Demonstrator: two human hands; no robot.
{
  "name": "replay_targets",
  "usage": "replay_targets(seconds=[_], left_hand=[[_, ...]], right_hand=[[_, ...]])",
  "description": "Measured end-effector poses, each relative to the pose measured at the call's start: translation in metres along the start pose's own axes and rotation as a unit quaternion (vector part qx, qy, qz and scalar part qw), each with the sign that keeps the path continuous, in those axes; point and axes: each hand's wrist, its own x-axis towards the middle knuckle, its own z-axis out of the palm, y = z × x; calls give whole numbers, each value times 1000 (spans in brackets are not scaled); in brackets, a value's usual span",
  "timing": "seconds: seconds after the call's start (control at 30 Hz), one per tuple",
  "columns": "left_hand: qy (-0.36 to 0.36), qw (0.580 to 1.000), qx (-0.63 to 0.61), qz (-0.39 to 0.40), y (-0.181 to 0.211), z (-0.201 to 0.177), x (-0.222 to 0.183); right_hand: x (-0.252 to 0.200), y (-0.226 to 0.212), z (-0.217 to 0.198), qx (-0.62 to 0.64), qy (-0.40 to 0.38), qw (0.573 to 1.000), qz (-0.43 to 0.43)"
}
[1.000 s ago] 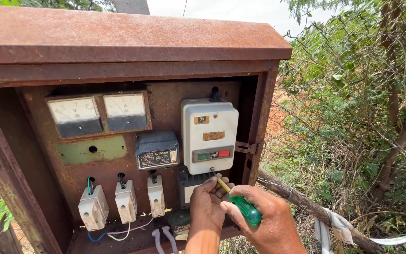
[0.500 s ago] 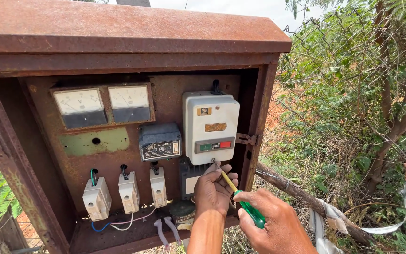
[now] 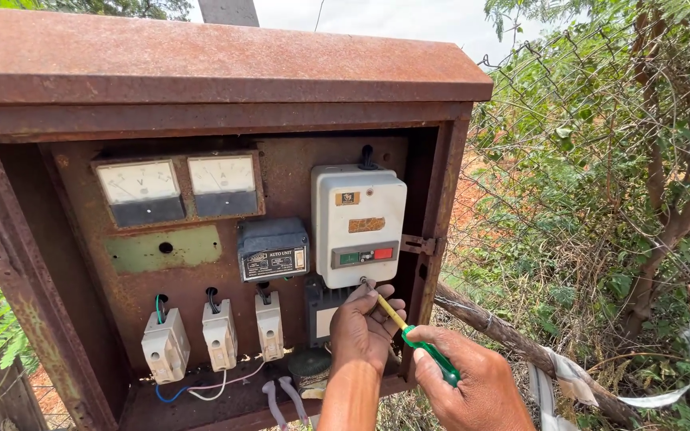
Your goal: Using a screwdriver and multimeter to repair and test an outdoor electrical control box.
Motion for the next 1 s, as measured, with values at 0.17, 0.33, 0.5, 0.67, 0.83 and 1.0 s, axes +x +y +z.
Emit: replay_targets(seconds=[0.17, 0.33, 0.5, 0.67, 0.83, 1.0], left_hand=[[0, 1000, 0, 1, -2, -3, 7], [-6, 1000, 1, -2, -5, -9, 15], [-8, 1000, 11, 2, -3, -8, 13], [-8, 1000, 21, 4, -3, -11, 25], [0, 999, 31, 11, -6, -17, 36], [24, 997, 62, 28, -7, -11, 34]], right_hand=[[0, -9, -1, 51, -19, 992, 112], [0, -17, -1, 105, -12, 985, 139], [-3, -21, 2, 95, -25, 981, 165], [-11, -44, 2, 88, -8, 982, 169], [-18, -44, 5, -61, -1, 985, 163], [-22, -20, 14, -340, 27, 937, -70]])
